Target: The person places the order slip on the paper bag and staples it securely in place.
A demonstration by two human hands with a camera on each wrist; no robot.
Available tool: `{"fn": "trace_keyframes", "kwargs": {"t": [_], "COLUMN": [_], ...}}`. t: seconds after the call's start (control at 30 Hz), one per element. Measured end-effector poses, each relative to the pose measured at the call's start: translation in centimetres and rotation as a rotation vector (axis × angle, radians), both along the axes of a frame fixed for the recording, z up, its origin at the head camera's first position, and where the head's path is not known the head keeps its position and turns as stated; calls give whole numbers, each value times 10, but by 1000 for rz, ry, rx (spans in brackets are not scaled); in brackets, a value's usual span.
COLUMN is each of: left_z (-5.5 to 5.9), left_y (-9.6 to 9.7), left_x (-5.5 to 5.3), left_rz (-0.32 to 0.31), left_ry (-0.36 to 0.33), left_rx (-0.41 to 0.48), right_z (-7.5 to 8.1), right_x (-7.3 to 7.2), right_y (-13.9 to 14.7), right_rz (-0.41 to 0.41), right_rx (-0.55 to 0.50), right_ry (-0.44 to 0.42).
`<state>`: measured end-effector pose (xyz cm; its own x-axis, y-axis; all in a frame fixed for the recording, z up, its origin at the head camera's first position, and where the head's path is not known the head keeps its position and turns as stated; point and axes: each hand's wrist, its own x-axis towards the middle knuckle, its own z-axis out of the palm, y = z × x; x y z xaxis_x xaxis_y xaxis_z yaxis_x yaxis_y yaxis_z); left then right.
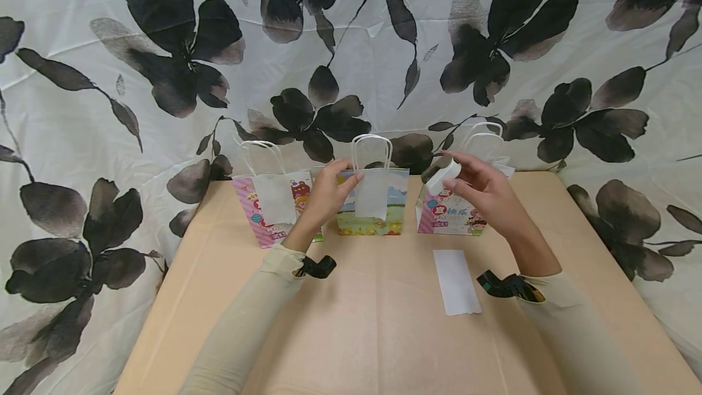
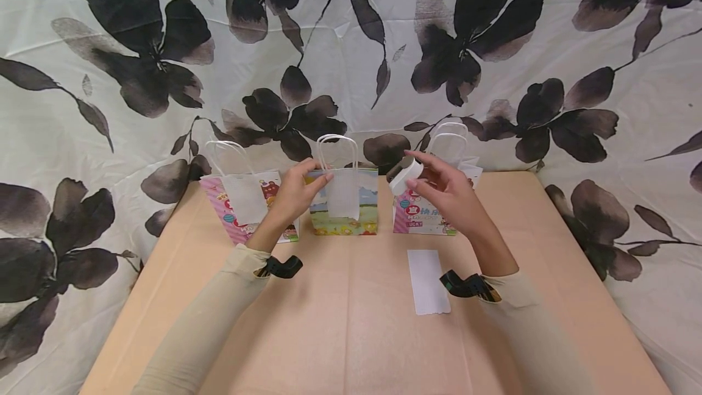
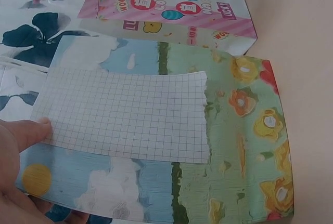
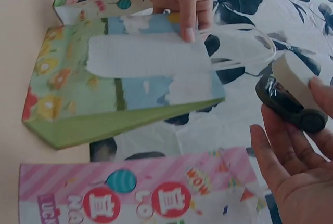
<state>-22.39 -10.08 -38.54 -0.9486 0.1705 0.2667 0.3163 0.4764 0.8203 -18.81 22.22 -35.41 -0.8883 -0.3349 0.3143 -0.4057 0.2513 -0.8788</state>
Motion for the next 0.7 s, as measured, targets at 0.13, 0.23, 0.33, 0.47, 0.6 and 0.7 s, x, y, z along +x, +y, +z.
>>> {"fn": "trace_keyframes", "kwargs": {"t": [0.13, 0.23, 0.33, 0.47, 0.6, 0.7], "left_z": [1, 1, 0, -2, -2, -2], "left_y": [0, 0, 1, 0, 0, 0], "left_x": [0, 0, 0, 0, -1, -1], "left_rz": [-2, -3, -5, -9, -8, -6], "left_ry": [5, 6, 9, 12, 6, 1], "left_rx": [4, 7, 8, 14, 7, 0], "right_z": [8, 13, 16, 18, 20, 23], "right_x": [-8, -13, -18, -26, -32, -38], "right_y": [-15, -25, -35, -45, -53, -60], "right_rz": [-13, -41, -50, -52, -81, -99], "right_rx": [-49, -81, -127, -165, -148, -147], "right_ry": [2, 3, -20, -62, -74, -74]}}
